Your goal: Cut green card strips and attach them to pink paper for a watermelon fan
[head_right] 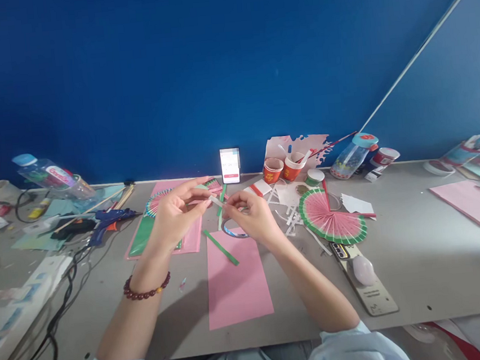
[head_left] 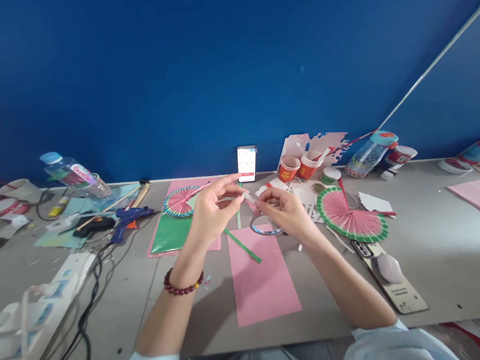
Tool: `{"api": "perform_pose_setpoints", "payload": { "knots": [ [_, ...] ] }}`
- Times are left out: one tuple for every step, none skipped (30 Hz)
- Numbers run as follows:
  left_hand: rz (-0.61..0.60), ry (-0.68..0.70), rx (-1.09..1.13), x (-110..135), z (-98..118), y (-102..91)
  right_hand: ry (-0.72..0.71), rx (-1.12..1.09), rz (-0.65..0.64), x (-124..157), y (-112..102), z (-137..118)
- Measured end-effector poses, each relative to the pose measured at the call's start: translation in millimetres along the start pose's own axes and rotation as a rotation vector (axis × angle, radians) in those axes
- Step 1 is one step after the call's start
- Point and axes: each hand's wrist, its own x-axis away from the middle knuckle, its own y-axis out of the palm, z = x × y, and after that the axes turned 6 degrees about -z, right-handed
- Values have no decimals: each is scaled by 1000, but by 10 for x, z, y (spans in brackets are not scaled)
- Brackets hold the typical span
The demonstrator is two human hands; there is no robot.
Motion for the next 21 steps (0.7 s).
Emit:
{"api": "perform_pose_setpoints", "payload": {
  "knots": [
    [0, -3, -1, 1, 2, 1, 1, 0, -2, 0, 1, 1],
    [-1, -6, 2, 2, 5, 1, 2, 0, -3, 0, 1, 2],
    [-4, -8, 8, 4, 8, 2, 4, 0, -3, 0, 2, 4],
    [-7, -9, 16, 5, 11, 3, 5, -2, -2, -1, 2, 6],
    [-9, -10, 24, 7, 13, 3, 4, -5, 0, -1, 2, 9],
    [-10, -11, 29, 8, 14, 4, 3, -6, -1, -2, 0, 11],
    [-9, -10, 33, 9, 14, 5, -2, -7, -1, -2, -1, 12],
    [-7, -9, 34, 9, 12, 5, -7, -7, -2, -2, -3, 12],
    [-3, -8, 36, 8, 9, 6, -12, -7, -4, -2, -5, 12],
    [0, -6, 37, 7, 5, 7, -17, -5, -4, -2, -7, 11],
    [3, -4, 40, 6, 0, 9, -20, -3, -3, -2, -8, 9],
    [7, -3, 42, 4, -4, 11, -20, 0, 0, -2, -8, 7],
    [11, -3, 43, 1, -8, 14, -19, 1, 3, -2, -7, 5],
    [17, -3, 42, -2, -12, 16, -18, 2, 4, -2, -5, 4],
    [22, -5, 41, -5, -14, 20, -18, 2, 6, -2, -3, 3],
    [28, -7, 42, -8, -16, 23, -18, 3, 7, -1, 0, 3],
    [35, -9, 43, -11, -18, 26, -20, 6, 9, -1, 3, 3],
    [41, -13, 46, -13, -20, 30, -22, 11, 11, 0, 5, 3],
    [47, -16, 50, -15, -21, 33, -25, 17, 14, 1, 7, 3],
    [53, -19, 55, -16, -22, 36, -27, 23, 16, 2, 8, 4],
    [60, -23, 62, -17, -24, 40, -27, 27, 19, 3, 9, 4]
  ]
}}
